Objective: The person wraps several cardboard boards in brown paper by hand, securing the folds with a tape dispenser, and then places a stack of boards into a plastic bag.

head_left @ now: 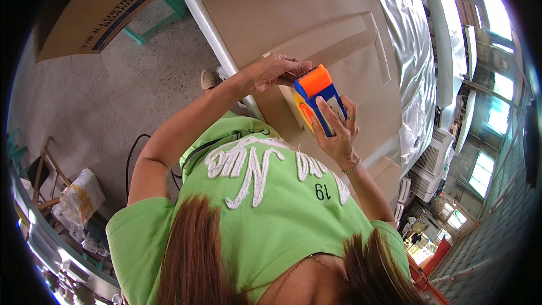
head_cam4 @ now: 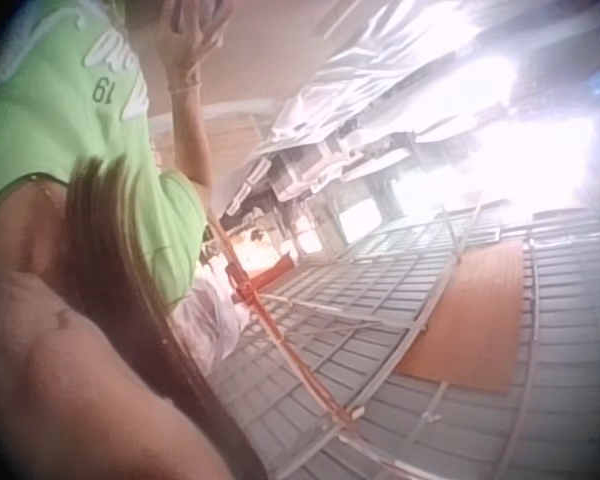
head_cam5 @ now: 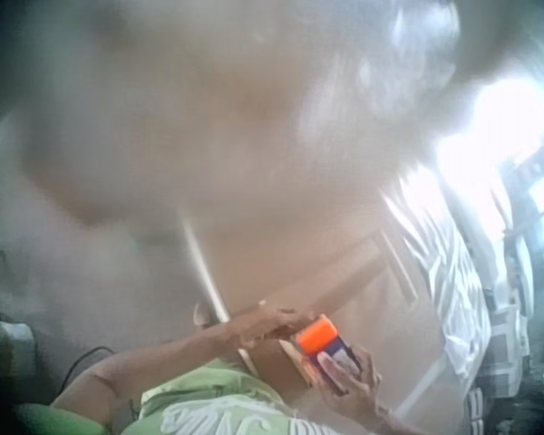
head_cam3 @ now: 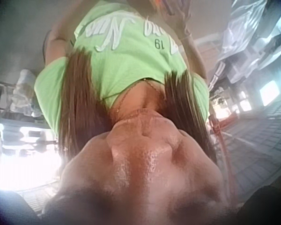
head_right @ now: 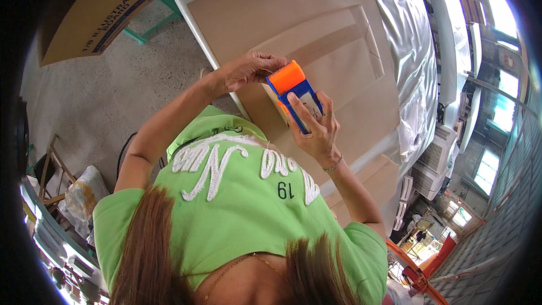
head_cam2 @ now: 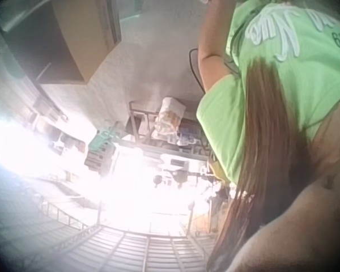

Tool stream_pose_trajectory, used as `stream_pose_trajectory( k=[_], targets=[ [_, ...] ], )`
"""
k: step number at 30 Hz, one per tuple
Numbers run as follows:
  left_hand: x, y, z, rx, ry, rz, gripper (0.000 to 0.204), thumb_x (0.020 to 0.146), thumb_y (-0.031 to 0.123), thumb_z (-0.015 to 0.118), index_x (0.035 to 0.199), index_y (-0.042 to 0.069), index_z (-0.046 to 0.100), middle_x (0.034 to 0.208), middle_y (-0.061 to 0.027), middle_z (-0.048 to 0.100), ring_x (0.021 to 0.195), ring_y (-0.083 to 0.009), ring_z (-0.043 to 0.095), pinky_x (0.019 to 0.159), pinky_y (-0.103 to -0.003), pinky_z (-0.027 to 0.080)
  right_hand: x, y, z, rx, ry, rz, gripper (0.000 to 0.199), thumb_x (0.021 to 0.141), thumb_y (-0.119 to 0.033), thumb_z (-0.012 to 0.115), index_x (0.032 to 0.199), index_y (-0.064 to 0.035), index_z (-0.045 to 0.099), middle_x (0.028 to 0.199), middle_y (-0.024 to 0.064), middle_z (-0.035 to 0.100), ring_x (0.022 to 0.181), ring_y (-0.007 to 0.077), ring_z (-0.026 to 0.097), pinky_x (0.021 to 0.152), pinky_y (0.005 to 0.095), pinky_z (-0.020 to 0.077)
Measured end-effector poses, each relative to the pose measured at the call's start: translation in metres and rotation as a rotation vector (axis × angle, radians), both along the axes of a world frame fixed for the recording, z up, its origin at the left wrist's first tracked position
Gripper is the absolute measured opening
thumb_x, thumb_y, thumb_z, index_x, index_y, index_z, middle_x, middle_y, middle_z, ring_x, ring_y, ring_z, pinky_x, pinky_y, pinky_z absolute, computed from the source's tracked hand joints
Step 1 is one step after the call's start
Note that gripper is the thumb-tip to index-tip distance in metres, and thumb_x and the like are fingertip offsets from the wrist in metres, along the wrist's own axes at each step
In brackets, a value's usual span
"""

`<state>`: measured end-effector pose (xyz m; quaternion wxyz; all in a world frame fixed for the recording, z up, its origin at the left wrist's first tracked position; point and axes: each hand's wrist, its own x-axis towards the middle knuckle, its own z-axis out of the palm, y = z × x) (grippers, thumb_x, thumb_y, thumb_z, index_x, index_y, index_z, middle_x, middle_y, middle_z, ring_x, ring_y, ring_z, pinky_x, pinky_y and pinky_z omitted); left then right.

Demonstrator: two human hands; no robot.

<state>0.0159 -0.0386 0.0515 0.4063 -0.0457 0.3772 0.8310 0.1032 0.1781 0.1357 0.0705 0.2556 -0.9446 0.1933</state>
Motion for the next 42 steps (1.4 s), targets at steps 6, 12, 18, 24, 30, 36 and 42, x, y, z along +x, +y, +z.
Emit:
stream_pose_trajectory(
  k=[6, 12, 18, 24, 30, 36, 42],
  targets=[
    [-0.002, 0.003, -0.007, -0.032, 0.010, 0.028, 0.040, 0.091, 0.035, 0.070, 0.111, 0.000, 0.066, 0.101, -0.0050, 0.069, 0.093, -0.0106, 0.065, 0.082, -0.024, 0.053, -0.004, -0.005, 0.003, 0.009, 0.003, -0.011, 0.064, 0.066, -0.012, 0.080, 0.126, -0.0301, 0.065, 0.119, 0.0146, 0.053, 0.089, 0.0289, 0.066, 0.067, 0.0381, 0.0580],
    [-0.009, 0.002, -0.003, -0.142, 0.089, 0.054, 0.037, 0.091, 0.035, 0.069, 0.107, 0.001, 0.066, 0.098, -0.0049, 0.069, 0.090, -0.0096, 0.064, 0.083, -0.024, 0.053, -0.009, -0.012, 0.007, 0.061, -0.012, -0.015, 0.062, 0.070, -0.013, 0.080, 0.127, -0.0312, 0.064, 0.117, 0.0130, 0.053, 0.088, 0.0280, 0.066, 0.067, 0.0379, 0.0576],
    [-0.010, -0.002, -0.001, -0.125, 0.082, 0.070, 0.037, 0.092, 0.033, 0.069, 0.108, 0.001, 0.064, 0.096, -0.0041, 0.068, 0.086, -0.0086, 0.064, 0.082, -0.024, 0.053, -0.014, -0.014, 0.009, 0.095, -0.040, 0.001, 0.060, 0.071, -0.014, 0.080, 0.127, -0.0317, 0.064, 0.116, 0.0123, 0.052, 0.085, 0.0277, 0.066, 0.066, 0.0376, 0.0570],
    [-0.003, 0.007, -0.016, -0.053, 0.030, 0.179, 0.030, 0.093, 0.026, 0.068, 0.106, 0.000, 0.065, 0.094, -0.0036, 0.067, 0.086, -0.0081, 0.063, 0.082, -0.025, 0.052, -0.017, -0.018, 0.015, 0.114, -0.075, -0.003, 0.059, 0.073, -0.016, 0.079, 0.128, -0.0315, 0.063, 0.117, 0.0130, 0.051, 0.082, 0.0275, 0.066, 0.064, 0.0374, 0.0573],
    [-0.003, 0.014, -0.019, -0.344, 0.214, 0.337, 0.021, 0.095, 0.017, 0.064, 0.102, -0.002, 0.067, 0.094, -0.0045, 0.069, 0.088, -0.0094, 0.063, 0.081, -0.025, 0.051, -0.025, -0.022, 0.022, 0.111, -0.185, -0.017, 0.056, 0.075, -0.027, 0.081, 0.128, -0.0299, 0.063, 0.117, 0.0132, 0.051, 0.080, 0.0287, 0.067, 0.063, 0.0389, 0.0573],
    [-0.013, 0.011, -0.018, -0.506, 0.300, 0.356, 0.016, 0.092, 0.005, 0.059, 0.101, -0.005, 0.068, 0.090, -0.0068, 0.071, 0.080, -0.0103, 0.064, 0.071, -0.025, 0.053, -0.035, -0.031, 0.034, 0.108, -0.323, -0.067, 0.055, 0.076, -0.030, 0.080, 0.127, -0.0226, 0.064, 0.115, 0.0167, 0.054, 0.090, 0.0328, 0.065, 0.072, 0.0408, 0.0556],
    [-0.023, 0.007, -0.019, -0.635, 0.384, 0.353, 0.017, 0.089, 0.007, 0.061, 0.099, -0.002, 0.071, 0.089, -0.0083, 0.074, 0.079, -0.0103, 0.066, 0.072, -0.027, 0.053, -0.042, -0.030, 0.030, 0.140, -0.291, -0.061, 0.052, 0.080, -0.037, 0.076, 0.129, -0.0270, 0.063, 0.114, 0.0165, 0.053, 0.079, 0.0329, 0.067, 0.064, 0.0416, 0.0556]
  ],
)
